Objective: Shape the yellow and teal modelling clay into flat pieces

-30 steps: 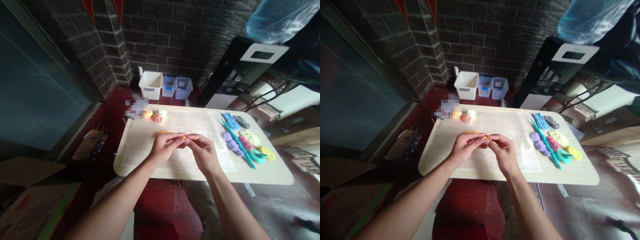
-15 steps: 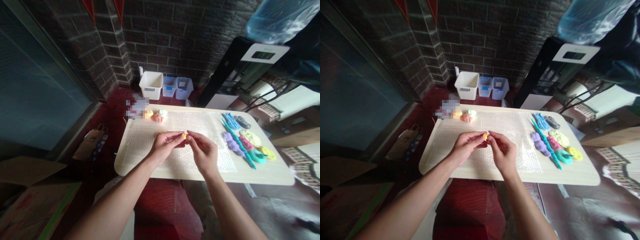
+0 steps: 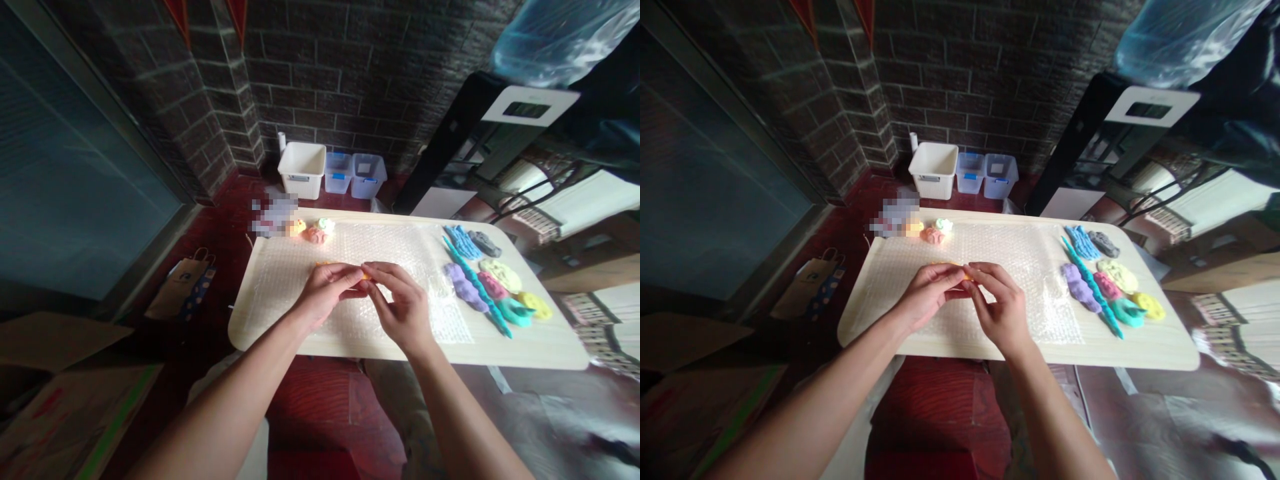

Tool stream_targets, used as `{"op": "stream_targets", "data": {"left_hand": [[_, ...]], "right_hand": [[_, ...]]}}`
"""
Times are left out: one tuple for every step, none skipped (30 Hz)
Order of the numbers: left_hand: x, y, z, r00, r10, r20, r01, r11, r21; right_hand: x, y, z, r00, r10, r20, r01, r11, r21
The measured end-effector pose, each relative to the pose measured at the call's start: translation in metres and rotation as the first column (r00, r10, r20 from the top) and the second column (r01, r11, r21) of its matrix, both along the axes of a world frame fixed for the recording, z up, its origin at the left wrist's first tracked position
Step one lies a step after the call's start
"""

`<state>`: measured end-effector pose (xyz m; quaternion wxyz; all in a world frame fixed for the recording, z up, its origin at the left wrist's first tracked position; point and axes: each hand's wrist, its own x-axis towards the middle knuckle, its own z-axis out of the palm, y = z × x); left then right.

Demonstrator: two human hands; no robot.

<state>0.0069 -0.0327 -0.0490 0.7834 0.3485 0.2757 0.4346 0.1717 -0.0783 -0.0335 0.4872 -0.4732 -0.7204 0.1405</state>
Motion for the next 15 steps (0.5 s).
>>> {"op": "stream_targets", "data": {"left_hand": [[0.0002, -0.0003, 0.0013, 1.000, -0.005, 0.010, 0.005, 1.000, 0.001], [0.0004, -0.0007, 0.0025, 1.000, -0.015, 0.023, 0.015, 1.000, -0.002], [0.0005, -0.0010, 0.0034, 0.999, -0.032, 0.036, 0.032, 0.999, -0.009], [0.0006, -0.0012, 0.0039, 0.998, -0.048, 0.048, 0.049, 0.999, -0.019], [0.0006, -0.0014, 0.0041, 0.997, -0.055, 0.062, 0.057, 0.998, -0.035], [0.0006, -0.0015, 0.0038, 0.996, -0.049, 0.075, 0.053, 0.997, -0.055], [0.0007, -0.0015, 0.0033, 0.996, -0.034, 0.086, 0.041, 0.996, -0.076], [0.0009, -0.0016, 0.0025, 0.995, -0.017, 0.095, 0.027, 0.995, -0.095], [0.0011, -0.0017, 0.0017, 0.995, -0.005, 0.100, 0.016, 0.994, -0.106], [0.0013, -0.0018, 0.0010, 0.995, -0.004, 0.099, 0.015, 0.994, -0.108], [0.0015, -0.0019, 0.0005, 0.996, -0.009, 0.087, 0.018, 0.995, -0.098], [0.0016, -0.0020, 0.0004, 0.998, -0.017, 0.065, 0.023, 0.997, -0.080], [0.0016, -0.0021, 0.0005, 0.999, -0.022, 0.037, 0.024, 0.998, -0.060], [0.0014, -0.0020, 0.0009, 1.000, -0.025, 0.012, 0.025, 0.999, -0.041], [0.0011, -0.0018, 0.0015, 1.000, -0.028, -0.005, 0.028, 0.999, -0.028]], "right_hand": [[0.0001, -0.0001, 0.0001, 1.000, -0.001, -0.002, 0.001, 1.000, -0.006], [0.0001, -0.0003, 0.0001, 1.000, -0.002, -0.012, 0.002, 1.000, -0.011], [-0.0001, -0.0006, 0.0001, 1.000, -0.001, -0.024, 0.000, 1.000, -0.019], [-0.0004, -0.0009, -0.0001, 0.999, 0.004, -0.034, -0.005, 1.000, -0.029], [-0.0009, -0.0012, -0.0004, 0.999, 0.008, -0.042, -0.010, 0.999, -0.036], [-0.0014, -0.0015, -0.0010, 0.999, 0.011, -0.047, -0.013, 0.999, -0.039], [-0.0018, -0.0018, -0.0018, 0.999, 0.014, -0.049, -0.016, 0.999, -0.042], [-0.0021, -0.0020, -0.0027, 0.999, 0.016, -0.050, -0.018, 0.999, -0.044], [-0.0021, -0.0021, -0.0037, 0.999, 0.015, -0.051, -0.017, 0.999, -0.046], [-0.0020, -0.0021, -0.0047, 0.999, 0.007, -0.053, -0.010, 0.999, -0.047], [-0.0015, -0.0019, -0.0056, 0.998, -0.006, -0.055, 0.003, 0.999, -0.049], [-0.0010, -0.0017, -0.0063, 0.998, -0.023, -0.056, 0.020, 0.999, -0.051], [-0.0003, -0.0013, -0.0069, 0.997, -0.043, -0.059, 0.040, 0.998, -0.052], [0.0004, -0.0010, -0.0073, 0.996, -0.063, -0.062, 0.059, 0.997, -0.054], [0.0010, -0.0007, -0.0075, 0.995, -0.075, -0.064, 0.072, 0.996, -0.055]]}}
